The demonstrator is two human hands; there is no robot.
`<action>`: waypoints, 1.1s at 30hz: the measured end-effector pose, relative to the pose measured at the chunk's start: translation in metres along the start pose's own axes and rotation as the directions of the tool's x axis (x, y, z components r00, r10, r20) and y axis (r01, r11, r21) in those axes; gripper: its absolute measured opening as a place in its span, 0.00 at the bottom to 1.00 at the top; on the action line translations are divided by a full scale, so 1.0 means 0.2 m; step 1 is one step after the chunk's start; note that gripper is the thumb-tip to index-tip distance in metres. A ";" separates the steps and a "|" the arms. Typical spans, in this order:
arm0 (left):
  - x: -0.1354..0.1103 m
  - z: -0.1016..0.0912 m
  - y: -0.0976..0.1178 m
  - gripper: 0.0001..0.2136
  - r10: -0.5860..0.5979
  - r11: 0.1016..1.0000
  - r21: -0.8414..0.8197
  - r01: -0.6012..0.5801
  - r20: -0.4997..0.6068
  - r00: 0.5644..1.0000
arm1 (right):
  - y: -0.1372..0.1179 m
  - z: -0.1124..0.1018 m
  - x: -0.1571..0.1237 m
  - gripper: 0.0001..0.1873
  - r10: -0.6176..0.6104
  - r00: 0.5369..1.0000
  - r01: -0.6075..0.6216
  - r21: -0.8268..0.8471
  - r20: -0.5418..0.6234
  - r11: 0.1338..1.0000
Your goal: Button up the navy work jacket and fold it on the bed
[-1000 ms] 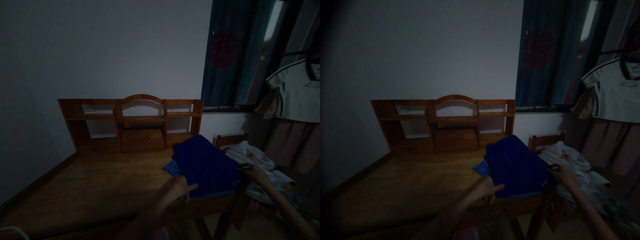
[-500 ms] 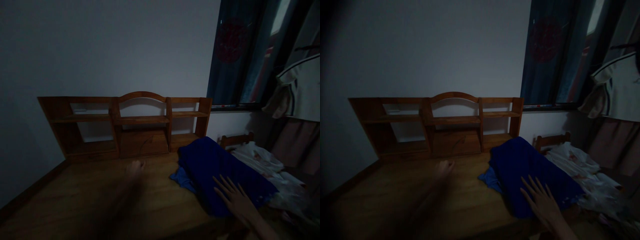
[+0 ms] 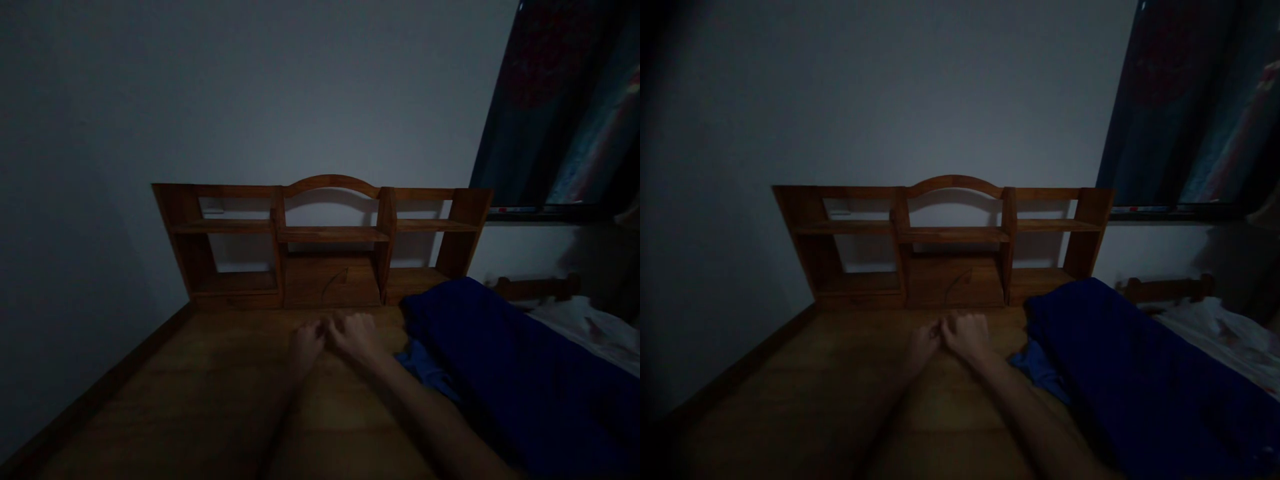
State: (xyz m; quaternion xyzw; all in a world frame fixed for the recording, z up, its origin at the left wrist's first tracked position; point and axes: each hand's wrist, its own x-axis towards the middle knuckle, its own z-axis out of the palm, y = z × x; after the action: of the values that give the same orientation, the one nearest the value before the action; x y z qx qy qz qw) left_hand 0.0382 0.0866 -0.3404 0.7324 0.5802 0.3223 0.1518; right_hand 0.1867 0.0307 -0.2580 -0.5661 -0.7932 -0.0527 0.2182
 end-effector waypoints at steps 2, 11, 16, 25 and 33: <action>0.01 0.01 -0.02 0.11 0.057 0.998 -0.014 -0.058 -0.059 0.997 | -0.02 0.17 0.02 0.18 -0.049 0.999 0.048 0.052 0.013 0.997; 0.06 0.09 -0.14 0.04 0.088 0.983 -0.150 -0.102 -0.099 0.991 | 0.17 0.43 0.02 0.11 0.021 0.993 0.010 0.258 -0.119 0.966; 0.02 0.08 -0.10 0.02 0.196 0.971 -0.118 -0.208 -0.103 0.975 | 0.15 0.42 0.02 0.11 0.034 0.998 -0.023 0.174 -0.059 0.985; 0.03 0.09 -0.10 0.05 0.254 0.962 -0.073 -0.262 -0.106 0.961 | 0.16 0.41 0.01 0.12 0.008 0.997 0.004 0.164 -0.075 0.987; 0.04 0.09 -0.11 0.08 0.305 0.948 -0.057 -0.312 -0.110 0.946 | 0.15 0.43 0.01 0.13 -0.009 0.997 0.023 0.166 -0.081 0.986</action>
State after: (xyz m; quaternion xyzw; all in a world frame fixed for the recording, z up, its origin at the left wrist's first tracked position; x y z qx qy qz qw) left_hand 0.0336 0.1021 -0.3643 0.7911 0.4530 0.3993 0.0971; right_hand 0.1892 0.0718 -0.3394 -0.5369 -0.7900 -0.0105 0.2958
